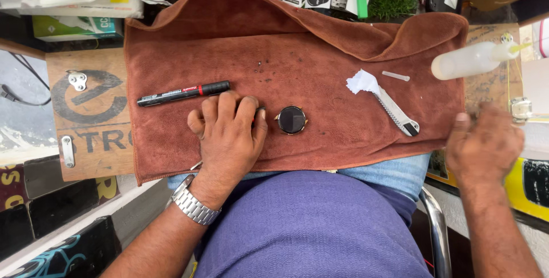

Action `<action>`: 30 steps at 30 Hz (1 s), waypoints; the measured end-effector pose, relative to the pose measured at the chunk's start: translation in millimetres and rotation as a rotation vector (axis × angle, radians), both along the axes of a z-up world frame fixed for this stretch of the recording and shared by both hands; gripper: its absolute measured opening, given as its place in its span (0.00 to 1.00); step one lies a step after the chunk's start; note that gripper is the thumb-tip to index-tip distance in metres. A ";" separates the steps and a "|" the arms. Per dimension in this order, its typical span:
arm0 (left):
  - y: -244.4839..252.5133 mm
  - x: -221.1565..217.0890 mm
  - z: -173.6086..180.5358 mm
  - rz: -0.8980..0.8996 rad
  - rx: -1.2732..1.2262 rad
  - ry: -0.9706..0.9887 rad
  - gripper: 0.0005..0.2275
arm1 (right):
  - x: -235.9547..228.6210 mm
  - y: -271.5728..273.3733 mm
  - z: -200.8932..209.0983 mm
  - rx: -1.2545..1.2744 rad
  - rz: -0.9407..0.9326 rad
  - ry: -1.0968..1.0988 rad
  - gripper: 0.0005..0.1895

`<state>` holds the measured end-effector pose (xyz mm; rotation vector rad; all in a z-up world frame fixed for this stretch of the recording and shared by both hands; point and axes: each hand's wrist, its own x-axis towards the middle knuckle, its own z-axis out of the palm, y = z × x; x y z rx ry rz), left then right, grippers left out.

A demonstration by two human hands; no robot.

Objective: The person disassembles a smartwatch, applies adhesive to the casing, and reassembles the device. They then wipe the watch face with a tissue to clean off excess adhesive. The task involves careful handling of small components and tools.

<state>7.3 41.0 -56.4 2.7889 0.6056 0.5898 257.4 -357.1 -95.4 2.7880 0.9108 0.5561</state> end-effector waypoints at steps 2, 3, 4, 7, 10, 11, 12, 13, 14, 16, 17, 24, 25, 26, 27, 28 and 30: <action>-5.8 -0.9 1.1 0.023 0.028 -0.028 0.11 | -9.9 6.9 5.9 0.024 0.022 0.059 0.14; -8.1 -0.3 1.6 0.008 0.010 -0.036 0.13 | -9.1 9.8 11.6 0.050 0.023 0.091 0.14; -9.9 -0.3 2.7 -0.007 -0.008 -0.044 0.15 | -8.2 12.7 17.4 0.076 0.023 0.124 0.13; -16.2 -1.8 9.5 -0.060 -0.005 -0.035 0.21 | -6.7 26.5 37.2 0.246 -0.023 0.280 0.14; -22.4 3.5 17.0 -0.138 -0.046 -0.011 0.28 | -21.0 50.2 48.2 0.464 -0.003 0.358 0.17; -24.3 4.0 19.5 -0.164 -0.071 0.003 0.31 | -29.7 62.7 45.2 0.433 0.095 0.297 0.15; -25.9 5.4 21.4 -0.163 -0.071 0.042 0.32 | -37.5 72.7 45.3 0.429 0.169 0.270 0.14; -26.0 9.3 22.9 -0.162 -0.067 0.078 0.33 | -43.7 83.6 45.9 0.427 0.244 0.237 0.14; -25.6 12.9 24.4 -0.160 -0.063 0.113 0.33 | -52.7 96.3 45.0 0.453 0.294 0.234 0.15; -24.8 18.6 26.4 -0.149 -0.075 0.127 0.29 | -68.4 118.3 47.5 0.529 0.316 0.350 0.16; -25.0 21.1 27.7 -0.147 -0.084 0.131 0.27 | -75.3 127.1 49.7 0.603 0.263 0.501 0.17; -43.2 15.9 57.3 -0.148 -0.228 -0.162 0.21 | -106.6 175.4 62.8 1.320 0.190 1.722 0.22; -47.6 14.1 61.7 -0.144 -0.306 -0.189 0.21 | -111.9 177.0 69.1 1.393 0.140 1.896 0.22; -50.9 12.3 65.1 -0.139 -0.385 -0.216 0.21 | -116.4 177.8 75.5 1.381 0.163 1.912 0.21; -54.1 10.2 67.8 -0.148 -0.433 -0.234 0.22 | -120.9 177.4 81.8 1.365 0.186 1.927 0.21; -56.9 7.6 70.1 -0.157 -0.480 -0.252 0.23 | -124.5 177.4 86.7 1.350 0.209 1.943 0.20; -62.4 2.6 73.9 -0.164 -0.638 -0.266 0.23 | -128.7 178.5 92.3 1.343 0.194 1.879 0.17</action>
